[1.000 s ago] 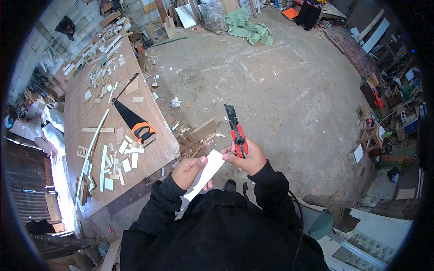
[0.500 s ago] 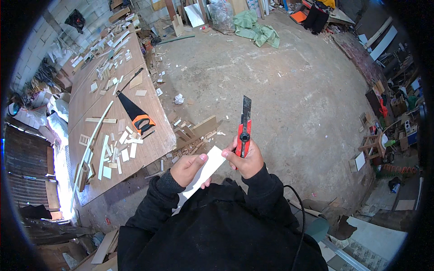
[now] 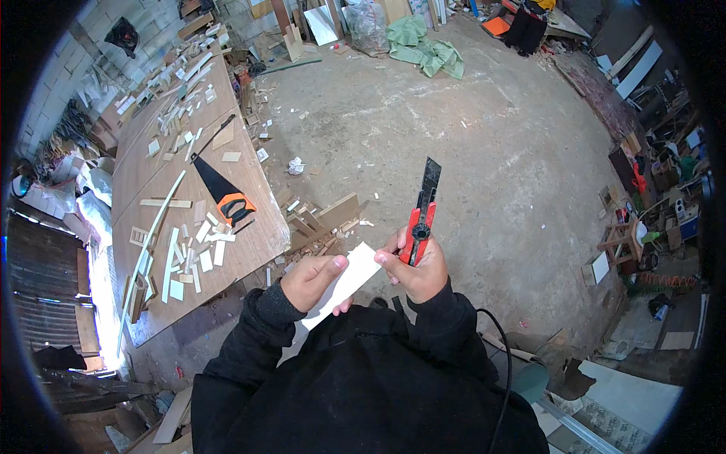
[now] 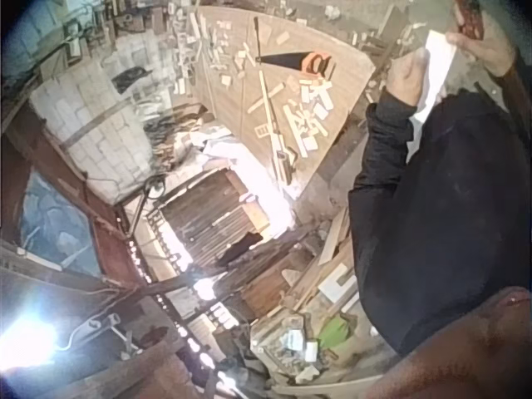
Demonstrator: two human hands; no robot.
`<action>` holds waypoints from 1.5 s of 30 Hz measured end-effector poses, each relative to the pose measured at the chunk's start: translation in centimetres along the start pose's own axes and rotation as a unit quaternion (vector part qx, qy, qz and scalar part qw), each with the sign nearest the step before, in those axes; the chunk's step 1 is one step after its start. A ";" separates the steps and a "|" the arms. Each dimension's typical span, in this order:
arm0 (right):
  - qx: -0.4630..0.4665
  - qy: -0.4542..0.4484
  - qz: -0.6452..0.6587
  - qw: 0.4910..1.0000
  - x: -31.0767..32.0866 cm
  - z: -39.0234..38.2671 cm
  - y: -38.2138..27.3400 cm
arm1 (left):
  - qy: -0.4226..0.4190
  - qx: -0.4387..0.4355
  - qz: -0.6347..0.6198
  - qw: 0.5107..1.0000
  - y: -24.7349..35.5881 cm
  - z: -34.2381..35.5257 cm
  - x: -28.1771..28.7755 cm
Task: The person trims and shaves small wooden pieces using a utility knife.
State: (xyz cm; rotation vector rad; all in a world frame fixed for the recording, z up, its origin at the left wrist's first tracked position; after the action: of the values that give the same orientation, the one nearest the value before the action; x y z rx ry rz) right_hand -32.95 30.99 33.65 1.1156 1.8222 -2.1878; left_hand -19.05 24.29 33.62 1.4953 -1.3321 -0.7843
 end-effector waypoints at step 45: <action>0.126 -0.153 -0.443 0.874 -11.0 2.7 -1.7 | 0.319 -0.119 -0.020 0.940 -0.4 -5.6 12.8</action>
State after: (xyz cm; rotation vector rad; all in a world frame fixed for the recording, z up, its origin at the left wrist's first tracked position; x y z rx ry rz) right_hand -27.03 24.96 41.45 -0.1839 2.1773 -2.8804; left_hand -11.25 13.12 36.76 1.4142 -0.6951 -0.4048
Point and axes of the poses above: each hand's wrist, its own z-axis towards the middle knuckle, its own x-axis out of the back of the hand, y = z × x, the point moved 9 cm from there along z, towards the middle knuckle, and after that the axes turned 15 degrees about z, right-handed, at the moved point
